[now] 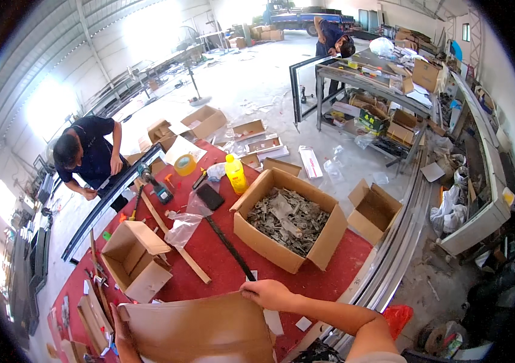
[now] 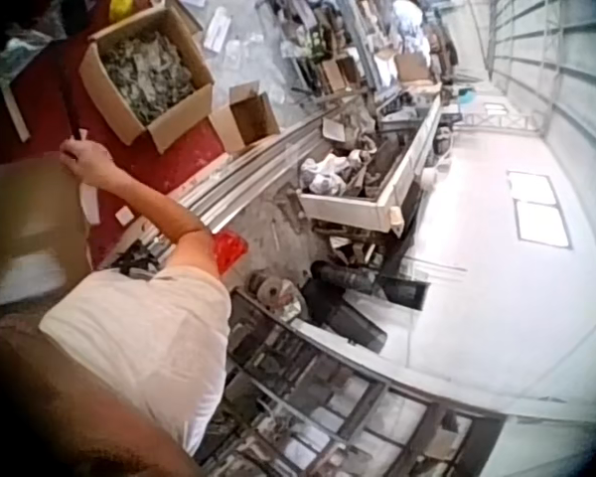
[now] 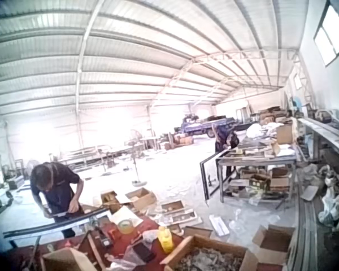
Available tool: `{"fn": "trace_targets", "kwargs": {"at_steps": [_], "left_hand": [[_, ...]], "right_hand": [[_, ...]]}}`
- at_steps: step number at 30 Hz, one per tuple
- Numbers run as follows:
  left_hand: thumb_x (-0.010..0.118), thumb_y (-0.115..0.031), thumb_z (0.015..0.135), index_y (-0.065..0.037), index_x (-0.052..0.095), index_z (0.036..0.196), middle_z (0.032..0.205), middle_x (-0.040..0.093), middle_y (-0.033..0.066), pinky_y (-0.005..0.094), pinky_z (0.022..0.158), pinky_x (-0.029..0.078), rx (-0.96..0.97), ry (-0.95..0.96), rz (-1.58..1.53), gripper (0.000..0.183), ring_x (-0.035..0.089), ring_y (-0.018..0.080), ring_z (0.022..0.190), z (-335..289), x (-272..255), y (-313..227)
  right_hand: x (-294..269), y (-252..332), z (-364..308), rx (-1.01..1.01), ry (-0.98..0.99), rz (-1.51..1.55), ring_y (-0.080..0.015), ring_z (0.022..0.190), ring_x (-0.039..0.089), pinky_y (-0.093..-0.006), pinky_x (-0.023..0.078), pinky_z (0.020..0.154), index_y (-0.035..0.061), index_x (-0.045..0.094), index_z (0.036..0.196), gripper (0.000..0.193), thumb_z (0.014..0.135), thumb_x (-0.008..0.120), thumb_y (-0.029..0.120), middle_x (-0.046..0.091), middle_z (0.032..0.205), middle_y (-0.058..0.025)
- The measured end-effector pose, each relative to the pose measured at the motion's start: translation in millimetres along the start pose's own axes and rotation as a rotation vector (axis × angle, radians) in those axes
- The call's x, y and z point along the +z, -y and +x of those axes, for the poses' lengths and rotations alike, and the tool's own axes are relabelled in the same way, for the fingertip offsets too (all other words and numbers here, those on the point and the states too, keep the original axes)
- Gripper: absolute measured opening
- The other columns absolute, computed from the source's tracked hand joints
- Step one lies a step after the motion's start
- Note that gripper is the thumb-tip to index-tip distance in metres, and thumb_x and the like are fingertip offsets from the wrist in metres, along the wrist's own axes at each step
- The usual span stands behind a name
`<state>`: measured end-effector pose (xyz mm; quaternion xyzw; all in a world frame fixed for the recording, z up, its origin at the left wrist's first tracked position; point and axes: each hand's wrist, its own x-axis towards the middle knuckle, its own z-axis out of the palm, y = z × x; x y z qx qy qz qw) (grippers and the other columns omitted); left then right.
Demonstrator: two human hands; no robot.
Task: Gathering metal hardware components from a larger box and placing them into smaller cardboard boxes for packaging.
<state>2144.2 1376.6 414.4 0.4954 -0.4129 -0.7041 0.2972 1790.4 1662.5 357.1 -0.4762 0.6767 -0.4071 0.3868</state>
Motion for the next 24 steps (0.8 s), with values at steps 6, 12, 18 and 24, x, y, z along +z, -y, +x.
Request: {"fn": "trace_targets", "kwargs": {"at_steps": [6,12,18,24], "left_hand": [[0.041,-0.058,0.091,-0.007,0.059,0.096,0.084,0.059,0.0014,0.0271,0.077,0.044,0.015,0.014,-0.001,0.054,0.054,0.0144,0.075,8,20,-9],[0.045,-0.046,0.093,-0.010,0.059,0.098,0.097,0.056,0.0055,0.0323,0.085,0.042,0.298,-0.100,0.024,0.039,0.052,0.0168,0.089,46,-8,20],[0.048,-0.040,0.092,-0.001,0.049,0.123,0.121,0.051,0.0195,0.0435,0.097,0.034,0.776,-0.697,1.583,0.050,0.046,0.0380,0.113,-33,67,-10],[0.066,-0.034,0.082,-0.003,0.024,0.142,0.136,0.036,0.0231,0.0483,0.106,0.028,1.048,-0.835,1.304,0.080,0.034,0.0381,0.127,-59,86,38]], "right_hand": [[11,25,1,-0.483,-0.235,-0.636,-0.0241,0.078,0.062,-0.0371,0.049,0.066,0.0081,0.061,0.094,0.018,0.084,0.057,0.023,0.062,0.077,-0.0103],[0,37,1,-0.191,-0.119,-0.319,-0.0331,0.064,0.059,-0.0425,0.045,0.056,0.0089,0.060,0.078,0.030,0.089,0.051,0.035,0.058,0.066,-0.0135],[-19,26,0,-0.195,-0.358,-0.271,-0.0361,0.064,0.057,-0.0441,0.043,0.054,0.0077,0.059,0.073,0.035,0.089,0.053,0.039,0.057,0.066,-0.0162],[-37,29,2,-0.122,-0.702,-0.109,-0.0357,0.063,0.059,-0.0412,0.043,0.053,0.0056,0.063,0.076,0.035,0.089,0.055,0.037,0.057,0.064,-0.0175]]}}
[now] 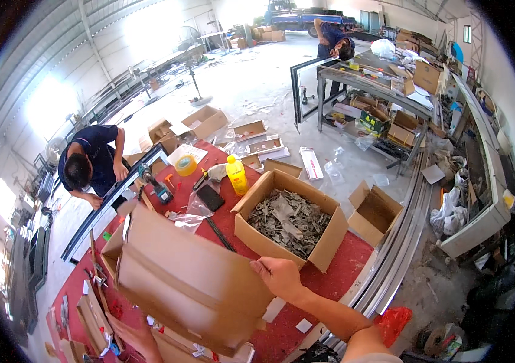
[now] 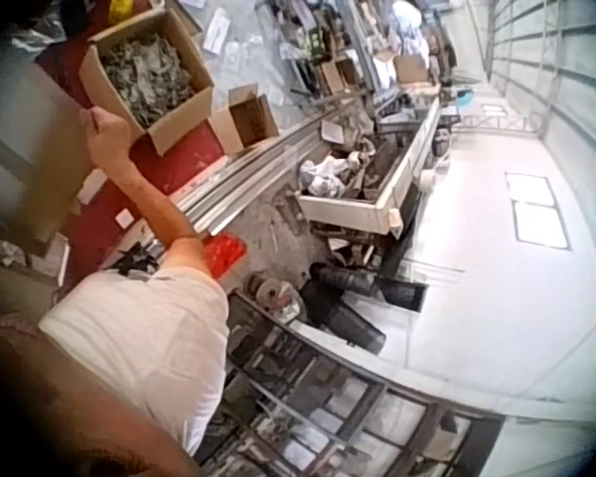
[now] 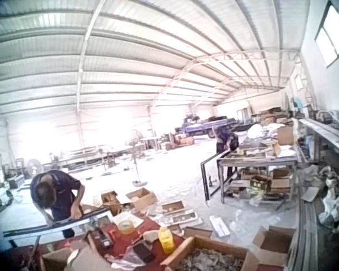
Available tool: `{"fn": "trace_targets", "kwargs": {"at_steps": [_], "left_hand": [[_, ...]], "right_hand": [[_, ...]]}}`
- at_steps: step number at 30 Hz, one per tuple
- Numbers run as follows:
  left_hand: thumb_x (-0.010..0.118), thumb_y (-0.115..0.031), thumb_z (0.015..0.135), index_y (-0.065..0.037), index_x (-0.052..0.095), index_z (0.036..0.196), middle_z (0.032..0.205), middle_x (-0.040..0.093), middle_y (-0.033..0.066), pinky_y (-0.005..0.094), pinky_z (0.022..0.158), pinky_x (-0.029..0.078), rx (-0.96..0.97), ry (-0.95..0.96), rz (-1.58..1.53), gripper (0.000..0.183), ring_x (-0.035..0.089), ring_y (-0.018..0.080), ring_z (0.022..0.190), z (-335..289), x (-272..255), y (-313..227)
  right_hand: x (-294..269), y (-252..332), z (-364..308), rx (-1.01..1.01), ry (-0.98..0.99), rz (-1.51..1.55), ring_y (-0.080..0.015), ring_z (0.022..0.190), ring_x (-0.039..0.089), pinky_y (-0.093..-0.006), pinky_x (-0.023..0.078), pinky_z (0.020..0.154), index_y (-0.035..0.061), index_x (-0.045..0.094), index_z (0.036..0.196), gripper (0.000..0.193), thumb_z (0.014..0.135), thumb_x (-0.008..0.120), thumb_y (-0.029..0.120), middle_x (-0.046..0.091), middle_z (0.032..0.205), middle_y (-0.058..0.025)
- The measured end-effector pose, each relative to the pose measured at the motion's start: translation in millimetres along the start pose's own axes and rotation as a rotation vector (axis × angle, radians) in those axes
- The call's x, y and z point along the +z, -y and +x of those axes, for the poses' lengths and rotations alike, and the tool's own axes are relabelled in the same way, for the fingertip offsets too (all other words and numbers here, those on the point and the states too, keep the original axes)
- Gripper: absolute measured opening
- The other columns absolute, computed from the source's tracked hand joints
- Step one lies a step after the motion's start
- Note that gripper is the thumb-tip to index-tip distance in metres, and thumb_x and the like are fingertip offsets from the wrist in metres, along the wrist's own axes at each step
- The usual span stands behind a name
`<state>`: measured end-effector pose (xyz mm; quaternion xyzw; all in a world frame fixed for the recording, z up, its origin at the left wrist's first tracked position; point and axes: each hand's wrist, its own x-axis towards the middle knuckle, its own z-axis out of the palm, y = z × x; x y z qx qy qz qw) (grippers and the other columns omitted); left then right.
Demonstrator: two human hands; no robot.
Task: Gathering metal hardware components from a larger box and placing them into smaller cardboard boxes for packaging.
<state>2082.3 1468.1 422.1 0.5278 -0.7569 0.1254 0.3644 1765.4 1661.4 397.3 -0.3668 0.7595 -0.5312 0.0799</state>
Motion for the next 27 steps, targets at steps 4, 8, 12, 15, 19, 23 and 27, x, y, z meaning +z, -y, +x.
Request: {"fn": "trace_targets", "kwargs": {"at_steps": [4,8,12,15,19,23,27], "left_hand": [[0.065,-0.027,0.086,-0.002,0.019,0.143,0.133,0.039,0.0166,0.0388,0.101,0.034,-0.727,0.469,-1.229,0.077,0.043,0.0275,0.119,-41,1,-20],[0.062,-0.025,0.088,-0.004,0.029,0.139,0.126,0.046,0.0117,0.0359,0.093,0.040,-0.795,0.496,-1.371,0.063,0.047,0.0211,0.112,-57,13,-28],[0.061,-0.027,0.089,-0.003,0.046,0.127,0.114,0.056,0.0069,0.0371,0.090,0.043,-0.952,0.502,-1.520,0.047,0.052,0.0223,0.105,-53,2,-33],[0.063,-0.030,0.086,-0.004,0.047,0.126,0.114,0.057,0.0069,0.0388,0.091,0.044,-1.024,0.538,-1.492,0.050,0.054,0.0227,0.105,-56,1,-28],[0.064,-0.035,0.084,-0.005,0.047,0.127,0.120,0.056,0.0073,0.0400,0.095,0.042,-1.123,0.681,-1.671,0.056,0.053,0.0241,0.110,-69,1,-37],[0.056,-0.027,0.086,0.000,0.047,0.125,0.122,0.056,0.0118,0.0413,0.096,0.042,-1.134,0.818,-1.919,0.048,0.053,0.0273,0.111,-90,20,-40],[0.050,-0.020,0.087,0.004,0.049,0.122,0.118,0.058,0.0148,0.0426,0.094,0.044,-1.191,0.876,-1.950,0.043,0.056,0.0289,0.107,-95,24,-45]], "right_hand": [[1,6,-2,0.112,-0.004,0.045,-0.0329,0.058,0.057,-0.0378,0.043,0.052,0.0037,0.064,0.079,0.038,0.090,0.054,0.038,0.056,0.064,-0.0176],[2,4,-10,0.225,0.055,0.174,-0.0191,0.056,0.052,-0.0337,0.042,0.054,0.0009,0.064,0.084,0.040,0.092,0.053,0.039,0.054,0.061,-0.0139],[3,-9,-17,0.311,0.139,0.335,-0.0107,0.064,0.051,-0.0289,0.042,0.058,-0.0026,0.064,0.086,0.043,0.092,0.054,0.039,0.058,0.066,-0.0070],[4,-8,-23,0.508,0.167,0.689,-0.0097,0.069,0.055,-0.0255,0.045,0.063,-0.0023,0.065,0.090,0.040,0.092,0.055,0.036,0.063,0.078,-0.0027],[17,-9,-40,0.860,0.371,1.042,-0.0113,0.076,0.062,-0.0266,0.050,0.067,0.0011,0.064,0.098,0.034,0.091,0.058,0.034,0.066,0.087,-0.0037],[46,-9,-71,1.087,0.620,1.096,-0.0117,0.082,0.063,-0.0278,0.050,0.073,0.0031,0.064,0.104,0.040,0.091,0.055,0.040,0.067,0.095,-0.0033],[58,-4,-85,1.152,0.685,1.119,-0.0124,0.084,0.062,-0.0270,0.049,0.074,0.0024,0.063,0.108,0.044,0.091,0.054,0.042,0.067,0.098,-0.0042]]}}
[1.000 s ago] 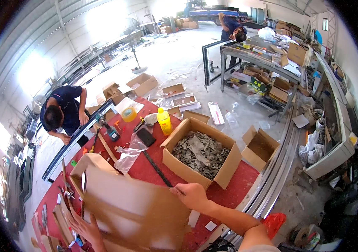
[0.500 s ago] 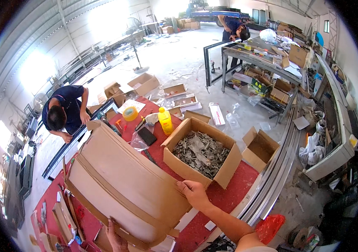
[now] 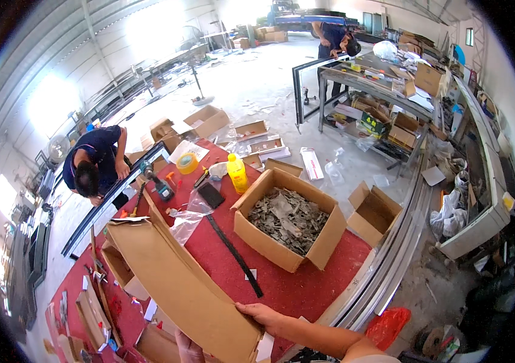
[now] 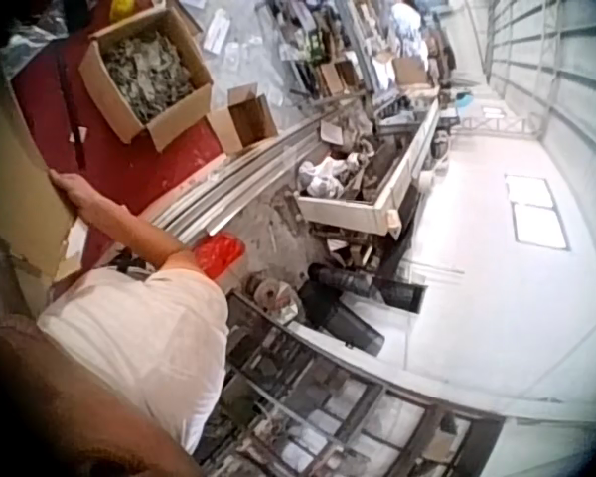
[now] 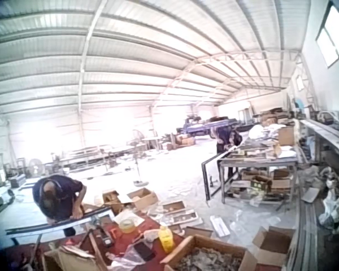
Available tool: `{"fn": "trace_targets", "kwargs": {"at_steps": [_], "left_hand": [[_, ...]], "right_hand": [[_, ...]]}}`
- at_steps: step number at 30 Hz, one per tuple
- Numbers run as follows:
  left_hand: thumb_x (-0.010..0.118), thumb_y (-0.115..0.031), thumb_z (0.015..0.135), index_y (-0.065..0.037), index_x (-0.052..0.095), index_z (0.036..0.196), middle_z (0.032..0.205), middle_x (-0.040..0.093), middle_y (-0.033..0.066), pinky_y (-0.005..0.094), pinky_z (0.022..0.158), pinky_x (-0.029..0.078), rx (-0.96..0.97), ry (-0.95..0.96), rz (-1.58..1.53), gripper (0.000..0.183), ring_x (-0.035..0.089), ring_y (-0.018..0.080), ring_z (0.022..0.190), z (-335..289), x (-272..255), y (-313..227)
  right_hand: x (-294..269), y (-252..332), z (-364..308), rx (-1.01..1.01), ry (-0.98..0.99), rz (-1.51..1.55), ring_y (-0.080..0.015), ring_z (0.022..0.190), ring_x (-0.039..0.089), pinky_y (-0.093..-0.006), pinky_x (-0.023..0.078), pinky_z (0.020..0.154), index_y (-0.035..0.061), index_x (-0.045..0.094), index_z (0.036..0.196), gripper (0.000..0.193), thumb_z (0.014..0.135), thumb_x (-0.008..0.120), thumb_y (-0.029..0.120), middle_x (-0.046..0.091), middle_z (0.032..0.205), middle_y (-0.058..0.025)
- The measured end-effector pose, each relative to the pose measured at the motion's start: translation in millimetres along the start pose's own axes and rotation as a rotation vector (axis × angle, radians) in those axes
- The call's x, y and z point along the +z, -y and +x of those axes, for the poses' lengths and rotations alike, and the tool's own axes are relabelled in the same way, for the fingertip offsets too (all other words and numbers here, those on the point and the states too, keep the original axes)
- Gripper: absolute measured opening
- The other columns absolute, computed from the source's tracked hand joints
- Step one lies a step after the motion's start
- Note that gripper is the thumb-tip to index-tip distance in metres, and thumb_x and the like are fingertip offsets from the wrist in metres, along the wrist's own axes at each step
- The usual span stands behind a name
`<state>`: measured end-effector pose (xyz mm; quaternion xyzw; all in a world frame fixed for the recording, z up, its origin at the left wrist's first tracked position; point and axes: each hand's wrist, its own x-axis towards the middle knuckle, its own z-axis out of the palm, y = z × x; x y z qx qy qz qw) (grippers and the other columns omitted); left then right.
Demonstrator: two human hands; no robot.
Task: Gathering metal hardware components from a larger box and placing them into smaller cardboard boxes for packaging.
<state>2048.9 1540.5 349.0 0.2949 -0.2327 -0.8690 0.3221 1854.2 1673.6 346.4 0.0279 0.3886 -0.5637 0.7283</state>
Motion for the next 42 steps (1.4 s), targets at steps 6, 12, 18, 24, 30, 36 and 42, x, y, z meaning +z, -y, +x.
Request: {"fn": "trace_targets", "kwargs": {"at_steps": [6,12,18,24,30,36,42], "left_hand": [[0.051,-0.030,0.090,0.000,0.046,0.128,0.125,0.054,0.0127,0.0419,0.096,0.043,0.001,-0.021,0.023,0.048,0.052,0.0279,0.113,-3,-15,2],[0.053,-0.045,0.089,-0.005,0.041,0.133,0.133,0.047,0.0107,0.0432,0.099,0.039,0.157,0.020,0.034,0.060,0.047,0.0275,0.119,-18,17,-11],[0.055,-0.036,0.091,-0.002,0.047,0.128,0.122,0.056,0.0095,0.0359,0.093,0.045,-0.122,-0.215,0.185,0.051,0.056,0.0206,0.108,-24,20,-29],[0.056,-0.040,0.090,-0.001,0.051,0.124,0.123,0.056,0.0130,0.0333,0.091,0.044,-0.040,-0.318,0.753,0.052,0.055,0.0224,0.109,-57,-50,-28],[0.064,-0.031,0.080,0.000,0.056,0.108,0.108,0.056,0.0178,0.0416,0.091,0.040,0.323,-1.262,1.489,0.042,0.051,0.0335,0.105,-119,-153,-11],[0.057,-0.034,0.086,0.001,0.053,0.112,0.109,0.058,0.0157,0.0403,0.087,0.043,0.349,-1.314,1.054,0.044,0.054,0.0285,0.103,-135,-184,-13],[0.035,-0.065,0.088,0.002,0.041,0.131,0.120,0.055,0.0163,0.0351,0.085,0.045,0.215,-1.192,0.137,0.080,0.057,0.0222,0.100,-147,-200,-2]], "right_hand": [[-14,9,5,-0.114,-0.103,-0.120,-0.0092,0.077,0.062,-0.0253,0.048,0.070,0.0038,0.065,0.103,0.040,0.090,0.056,0.041,0.067,0.093,-0.0021],[-41,15,27,-0.186,-0.176,-0.213,-0.0081,0.067,0.060,-0.0232,0.047,0.061,0.0032,0.067,0.093,0.036,0.089,0.059,0.039,0.066,0.080,-0.0008],[-97,40,15,-0.473,-0.470,-0.359,-0.0096,0.076,0.053,-0.0293,0.044,0.069,0.0075,0.066,0.088,0.021,0.087,0.053,0.024,0.060,0.084,0.0014],[-114,78,-16,-0.674,-0.548,-0.489,-0.0135,0.081,0.056,-0.0277,0.046,0.074,-0.0036,0.061,0.099,0.034,0.095,0.052,0.029,0.062,0.094,-0.0061],[-59,58,-3,-0.643,-0.470,-0.632,-0.0114,0.079,0.055,-0.0245,0.045,0.072,-0.0025,0.060,0.094,0.032,0.095,0.051,0.028,0.061,0.090,-0.0035],[-10,-30,50,-0.569,-0.254,-0.888,-0.0080,0.073,0.049,-0.0255,0.041,0.064,-0.0009,0.060,0.079,0.024,0.093,0.053,0.018,0.057,0.077,0.0027],[-26,-110,102,-0.597,-0.332,-1.279,-0.0353,0.076,0.060,-0.0380,0.046,0.070,-0.0013,0.063,0.092,0.024,0.088,0.055,0.021,0.063,0.083,-0.0190]]}}
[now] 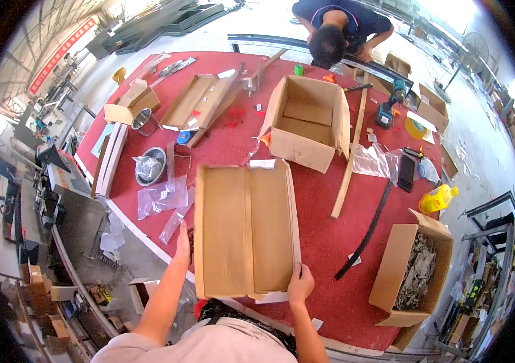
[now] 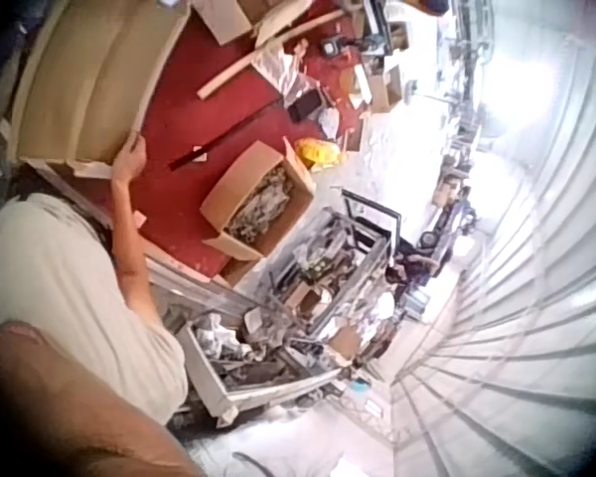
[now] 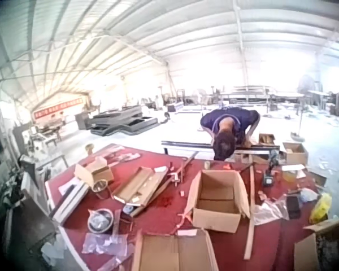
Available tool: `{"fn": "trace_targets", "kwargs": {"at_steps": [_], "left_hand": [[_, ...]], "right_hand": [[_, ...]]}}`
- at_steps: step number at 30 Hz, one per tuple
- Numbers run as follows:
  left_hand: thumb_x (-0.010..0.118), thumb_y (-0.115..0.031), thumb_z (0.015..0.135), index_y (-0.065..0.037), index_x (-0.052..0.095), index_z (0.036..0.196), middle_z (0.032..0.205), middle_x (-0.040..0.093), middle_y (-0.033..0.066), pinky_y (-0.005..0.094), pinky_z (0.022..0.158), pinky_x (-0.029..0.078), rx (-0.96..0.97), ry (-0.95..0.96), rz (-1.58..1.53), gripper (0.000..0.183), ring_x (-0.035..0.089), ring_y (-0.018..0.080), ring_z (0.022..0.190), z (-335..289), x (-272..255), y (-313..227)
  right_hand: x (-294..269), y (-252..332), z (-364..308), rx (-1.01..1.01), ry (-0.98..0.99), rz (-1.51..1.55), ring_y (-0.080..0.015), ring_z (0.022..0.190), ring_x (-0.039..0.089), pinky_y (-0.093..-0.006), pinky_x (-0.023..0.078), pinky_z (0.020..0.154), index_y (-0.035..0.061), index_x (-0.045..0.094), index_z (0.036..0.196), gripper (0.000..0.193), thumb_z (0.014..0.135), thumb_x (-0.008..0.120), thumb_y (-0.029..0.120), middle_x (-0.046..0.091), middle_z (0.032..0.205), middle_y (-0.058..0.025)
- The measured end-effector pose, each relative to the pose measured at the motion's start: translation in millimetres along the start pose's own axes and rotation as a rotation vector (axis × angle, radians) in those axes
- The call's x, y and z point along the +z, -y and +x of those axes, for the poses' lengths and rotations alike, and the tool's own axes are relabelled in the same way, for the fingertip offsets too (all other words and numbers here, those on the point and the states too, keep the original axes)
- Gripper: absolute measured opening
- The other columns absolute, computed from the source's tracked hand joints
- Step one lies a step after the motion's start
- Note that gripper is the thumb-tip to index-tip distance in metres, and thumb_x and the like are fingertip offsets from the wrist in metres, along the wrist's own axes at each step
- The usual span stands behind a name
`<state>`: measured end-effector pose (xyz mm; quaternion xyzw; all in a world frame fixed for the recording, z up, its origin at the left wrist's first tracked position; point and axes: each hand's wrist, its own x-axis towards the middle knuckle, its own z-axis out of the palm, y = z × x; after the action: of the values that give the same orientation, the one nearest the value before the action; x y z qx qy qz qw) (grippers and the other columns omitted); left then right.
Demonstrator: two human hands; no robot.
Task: Gathering metal hardware components from a larger box and placing them into smaller cardboard boxes for packaging.
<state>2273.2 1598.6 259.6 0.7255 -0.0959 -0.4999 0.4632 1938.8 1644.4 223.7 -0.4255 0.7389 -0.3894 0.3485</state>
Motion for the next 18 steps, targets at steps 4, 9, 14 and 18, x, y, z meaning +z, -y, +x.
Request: {"fn": "trace_targets", "kwargs": {"at_steps": [4,9,14,18], "left_hand": [[0.047,-0.059,0.087,0.002,0.051,0.121,0.106,0.061,0.0143,0.0328,0.079,0.048,0.094,0.252,-0.019,0.070,0.060,0.0210,0.092,-3,-7,4],[0.064,-0.029,0.083,0.003,0.055,0.113,0.101,0.063,0.0122,0.0336,0.074,0.050,0.194,0.207,0.276,0.045,0.062,0.0205,0.088,-12,14,5],[0.062,-0.024,0.085,0.003,0.050,0.120,0.108,0.061,0.0151,0.0429,0.078,0.053,-0.063,0.444,0.074,0.046,0.063,0.0280,0.094,0,-4,3],[0.061,-0.025,0.086,0.000,0.052,0.119,0.101,0.063,0.0138,0.0401,0.074,0.054,-0.118,0.353,0.104,0.042,0.063,0.0265,0.087,-24,-1,-10]], "right_hand": [[-4,6,-13,-0.039,0.211,-0.239,-0.0344,0.092,0.057,-0.0412,0.045,0.079,-0.0016,0.063,0.095,0.027,0.083,0.059,0.022,0.059,0.098,-0.0193],[0,-9,-3,-0.081,0.249,-0.270,-0.0342,0.091,0.058,-0.0391,0.046,0.079,-0.0004,0.058,0.105,0.032,0.082,0.061,0.022,0.061,0.098,-0.0211],[4,-26,15,0.355,0.522,0.389,-0.0202,0.092,0.061,-0.0315,0.048,0.079,-0.0031,0.055,0.115,0.049,0.079,0.069,0.027,0.064,0.103,-0.0130],[-11,-21,7,0.445,0.693,0.506,-0.0189,0.094,0.060,-0.0304,0.048,0.083,-0.0047,0.055,0.116,0.048,0.080,0.069,0.023,0.063,0.107,-0.0106]]}}
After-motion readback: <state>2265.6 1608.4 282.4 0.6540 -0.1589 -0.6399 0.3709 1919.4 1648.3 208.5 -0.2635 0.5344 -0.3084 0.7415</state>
